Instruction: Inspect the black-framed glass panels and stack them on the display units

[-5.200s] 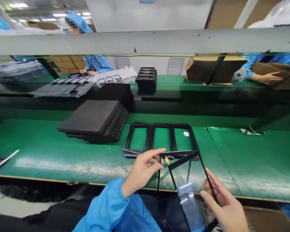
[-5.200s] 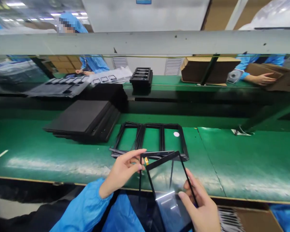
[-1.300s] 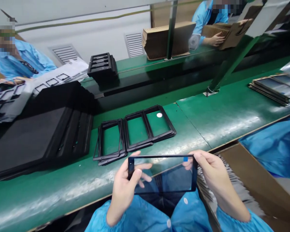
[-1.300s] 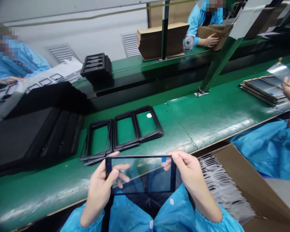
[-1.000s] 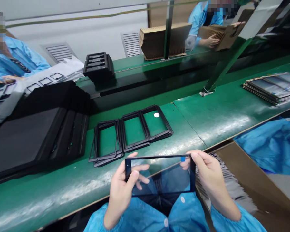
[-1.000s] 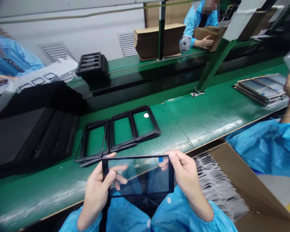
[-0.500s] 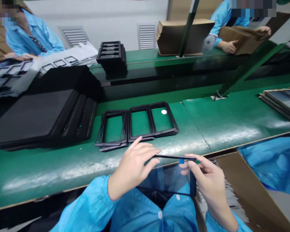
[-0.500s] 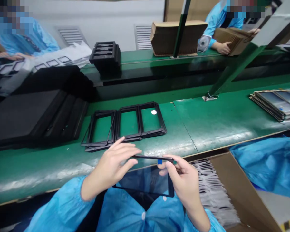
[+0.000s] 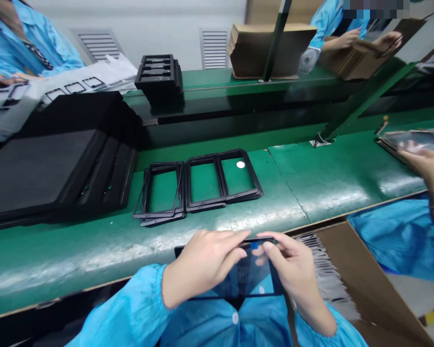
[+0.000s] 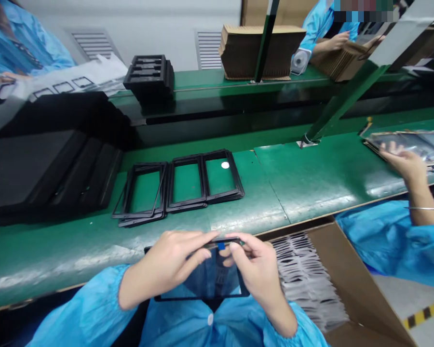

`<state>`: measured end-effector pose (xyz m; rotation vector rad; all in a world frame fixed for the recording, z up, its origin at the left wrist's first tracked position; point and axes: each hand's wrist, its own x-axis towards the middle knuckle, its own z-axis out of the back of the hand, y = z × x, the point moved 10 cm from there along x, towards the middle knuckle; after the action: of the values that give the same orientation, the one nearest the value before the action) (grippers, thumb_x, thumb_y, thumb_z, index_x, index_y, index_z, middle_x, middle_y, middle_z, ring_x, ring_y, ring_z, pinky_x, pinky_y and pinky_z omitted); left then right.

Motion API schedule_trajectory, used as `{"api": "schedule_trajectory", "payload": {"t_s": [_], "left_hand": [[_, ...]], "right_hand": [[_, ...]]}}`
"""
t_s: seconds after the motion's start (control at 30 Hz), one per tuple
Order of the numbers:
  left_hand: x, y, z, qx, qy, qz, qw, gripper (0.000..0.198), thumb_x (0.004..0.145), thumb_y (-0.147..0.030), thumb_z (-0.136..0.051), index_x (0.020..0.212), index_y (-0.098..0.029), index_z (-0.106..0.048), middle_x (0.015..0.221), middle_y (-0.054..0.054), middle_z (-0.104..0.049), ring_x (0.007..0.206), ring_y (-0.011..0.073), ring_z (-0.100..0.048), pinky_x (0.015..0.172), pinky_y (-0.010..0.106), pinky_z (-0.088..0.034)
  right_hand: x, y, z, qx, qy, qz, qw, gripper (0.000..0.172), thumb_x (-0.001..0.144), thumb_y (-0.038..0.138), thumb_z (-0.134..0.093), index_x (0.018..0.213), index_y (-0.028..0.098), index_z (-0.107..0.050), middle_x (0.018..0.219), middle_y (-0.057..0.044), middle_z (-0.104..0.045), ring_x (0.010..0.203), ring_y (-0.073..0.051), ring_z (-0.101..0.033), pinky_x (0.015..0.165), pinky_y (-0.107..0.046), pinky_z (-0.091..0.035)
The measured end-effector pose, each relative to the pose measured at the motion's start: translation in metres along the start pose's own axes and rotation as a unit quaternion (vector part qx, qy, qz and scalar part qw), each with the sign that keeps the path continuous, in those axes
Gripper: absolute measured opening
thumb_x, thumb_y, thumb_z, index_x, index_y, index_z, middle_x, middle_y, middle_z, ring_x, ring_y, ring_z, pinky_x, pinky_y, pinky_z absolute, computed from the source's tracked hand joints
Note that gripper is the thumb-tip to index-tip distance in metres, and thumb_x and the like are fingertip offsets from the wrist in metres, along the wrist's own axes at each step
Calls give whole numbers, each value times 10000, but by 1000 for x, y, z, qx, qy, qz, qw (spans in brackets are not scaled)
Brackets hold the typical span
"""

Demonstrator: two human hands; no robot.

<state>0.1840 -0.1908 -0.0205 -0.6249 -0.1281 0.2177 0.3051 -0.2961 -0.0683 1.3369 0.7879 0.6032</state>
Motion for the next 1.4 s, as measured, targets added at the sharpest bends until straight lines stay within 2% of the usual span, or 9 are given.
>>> {"api": "schedule_trajectory", "payload": {"t_s": [0.17,0.3,0.47,0.7,0.97,1.17,1.27,1.33,1.4], "left_hand": [[4,8,-4,-122,-23,66,990,413,1061,-306,-552,1451,-272,-685,1113,75,-849,902,280,-821,790,339,-613],[-11,35,-11,-349,-60,180,918,386,1080,-355,-515,1379,-260,-739,1036,75,-853,751,211,-815,656,264,-614],[-32,51,-32,-520,-127,252,806,446,1021,-476,-629,1289,-142,-757,1163,195,-819,806,251,-830,593,250,-622],[-41,55,-40,-573,-173,248,762,485,970,-529,-715,1234,-126,-771,1138,207,-820,794,269,-829,601,274,-650],[-50,60,-43,-558,-160,259,772,449,968,-519,-720,1205,-145,-793,1152,190,-820,854,292,-831,675,329,-679],[-43,51,-17,-424,-107,220,872,509,984,-332,-707,1488,-284,-651,1397,107,-742,1205,279,-747,1037,357,-588],[-33,36,-23,-357,-12,186,915,629,936,-244,-734,1542,-336,-594,1373,56,-759,1169,271,-757,1006,334,-590],[-31,33,-34,-376,40,197,904,630,948,-262,-709,1562,-295,-572,1211,71,-823,1004,263,-804,825,305,-634],[-33,41,-39,-429,21,236,872,582,988,-314,-659,1558,-237,-568,1156,108,-833,915,255,-820,683,269,-624]], "right_hand": [[3,-4,-15,57,64,-8,996,299,929,419,-784,1166,243,-833,825,-43,-856,720,-239,-829,717,-321,-683],[6,-23,2,128,42,-67,989,366,980,515,-722,1206,250,-834,1124,-114,-849,916,-288,-838,800,-357,-680],[15,-32,6,147,17,-70,987,381,917,574,-774,1009,220,-879,819,-99,-856,702,-263,-823,689,-310,-668],[22,-18,-9,153,28,-42,987,485,907,651,-739,764,199,-837,778,-119,-847,639,-287,-814,638,-343,-670],[18,5,-4,57,28,38,997,421,1033,543,-615,879,213,-825,770,-69,-847,661,-243,-806,666,-309,-645],[14,19,-26,-22,126,60,990,368,1072,385,-552,893,221,-828,769,-21,-844,689,-208,-807,680,-277,-611],[10,25,-54,-105,211,82,968,266,978,255,-649,794,229,-839,725,9,-823,643,-181,-769,640,-256,-563],[16,27,-44,-104,153,99,978,171,915,238,-703,821,241,-846,757,11,-829,669,-186,-763,642,-259,-564],[24,27,-4,-106,11,126,986,156,927,287,-699,934,253,-851,913,-22,-853,846,-222,-789,802,-306,-601]]}}
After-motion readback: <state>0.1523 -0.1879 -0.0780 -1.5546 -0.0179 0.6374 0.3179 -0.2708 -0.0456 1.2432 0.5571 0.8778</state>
